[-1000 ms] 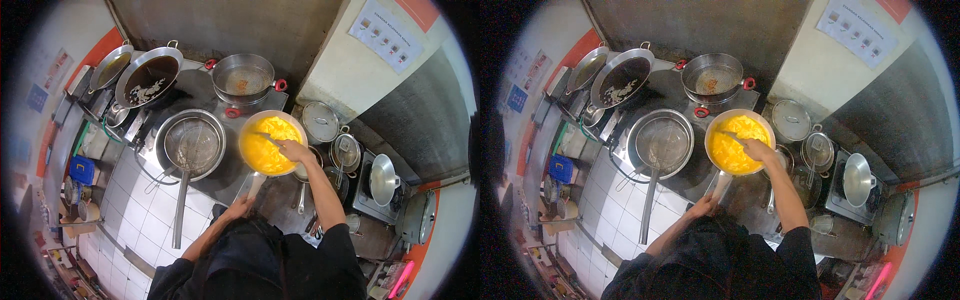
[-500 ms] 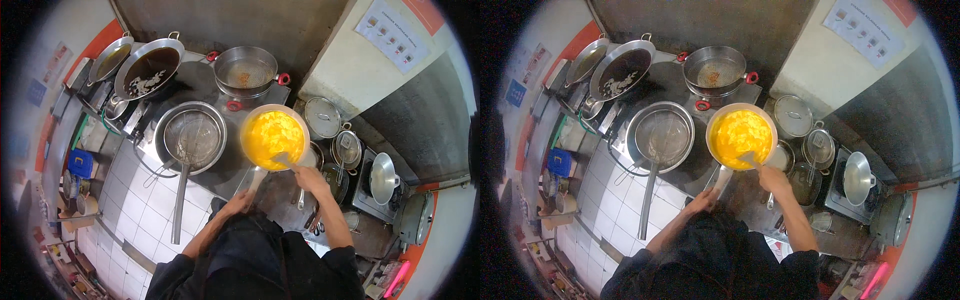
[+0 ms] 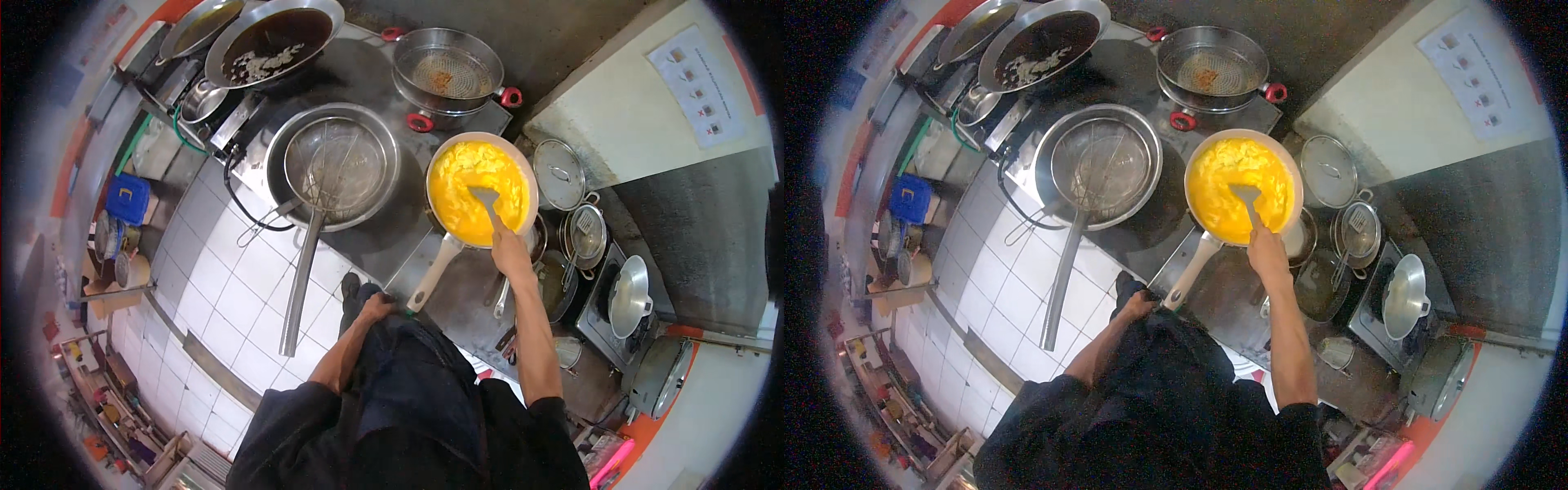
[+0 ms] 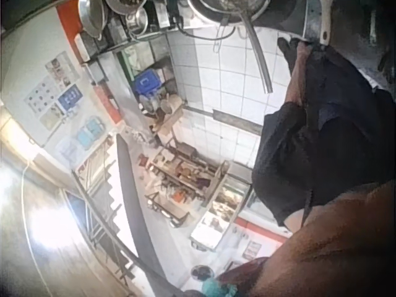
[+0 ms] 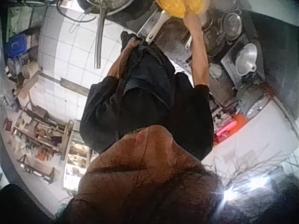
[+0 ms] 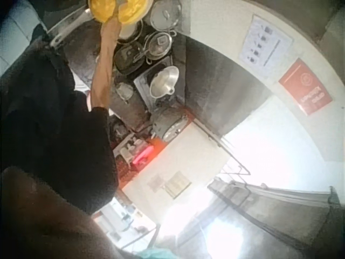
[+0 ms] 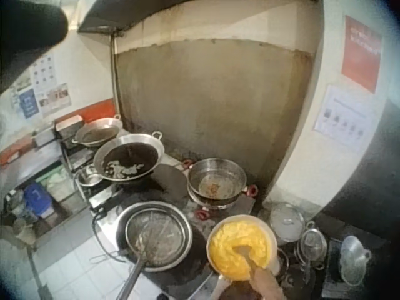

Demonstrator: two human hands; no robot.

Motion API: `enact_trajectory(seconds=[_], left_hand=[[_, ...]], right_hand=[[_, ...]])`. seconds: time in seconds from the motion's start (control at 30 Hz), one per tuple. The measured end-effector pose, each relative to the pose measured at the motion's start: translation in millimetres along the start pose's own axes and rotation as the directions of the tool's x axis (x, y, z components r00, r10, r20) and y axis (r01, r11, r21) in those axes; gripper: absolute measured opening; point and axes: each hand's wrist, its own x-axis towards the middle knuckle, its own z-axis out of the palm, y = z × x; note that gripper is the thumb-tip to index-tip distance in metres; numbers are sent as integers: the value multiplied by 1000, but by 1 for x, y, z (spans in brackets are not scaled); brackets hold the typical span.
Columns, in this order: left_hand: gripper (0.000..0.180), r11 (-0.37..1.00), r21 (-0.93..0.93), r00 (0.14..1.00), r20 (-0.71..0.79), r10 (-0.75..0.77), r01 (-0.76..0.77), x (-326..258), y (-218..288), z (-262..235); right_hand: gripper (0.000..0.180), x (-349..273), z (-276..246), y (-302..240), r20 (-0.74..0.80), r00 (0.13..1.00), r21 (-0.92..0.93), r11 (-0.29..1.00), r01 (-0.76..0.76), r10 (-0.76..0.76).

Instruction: The person cooks scrambled eggs in a pan, holding the pan handle by hand and stirring and folding the eggs with a spatula.

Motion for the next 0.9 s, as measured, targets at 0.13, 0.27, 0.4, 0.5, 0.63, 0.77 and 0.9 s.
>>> enact_trajectory(seconds=[0.13, 0.27, 0.4, 0.5, 0.63, 0.77, 0.9], left_hand=[[40, 992, -42, 991, -79, 111, -115, -9, 4, 4], [43, 995, -87, 999, 22, 48, -46, -13, 11, -9], [50, 999, 43, 1000, -25, -3, 5, -9, 12, -8], [50, 995, 96, 997, -72, 22, -15, -10, 9, -8], [49, 997, 72, 998, -65, 13, -8, -4, 3, -4], [46, 989, 145, 999, -51, -11, 18, -6, 5, -8], [42, 983, 186, 998, -63, 2, 10, -24, 19, -21]], right_hand=[[43, -22, 3, 4, -11, 999, 50, 998, 40, -40], [43, -58, -15, -14, 135, 990, 37, 998, -43, 37], [44, -76, -20, -1, 112, 987, 117, 985, -130, 117], [44, -91, -37, -3, 114, 984, 150, 977, -152, 135], [44, -109, -61, -20, 107, 988, 96, 988, -124, 114], [42, -100, -43, -24, 206, 976, 47, 995, -89, 77], [40, -71, -17, -24, 190, 979, 50, 995, -82, 71]])
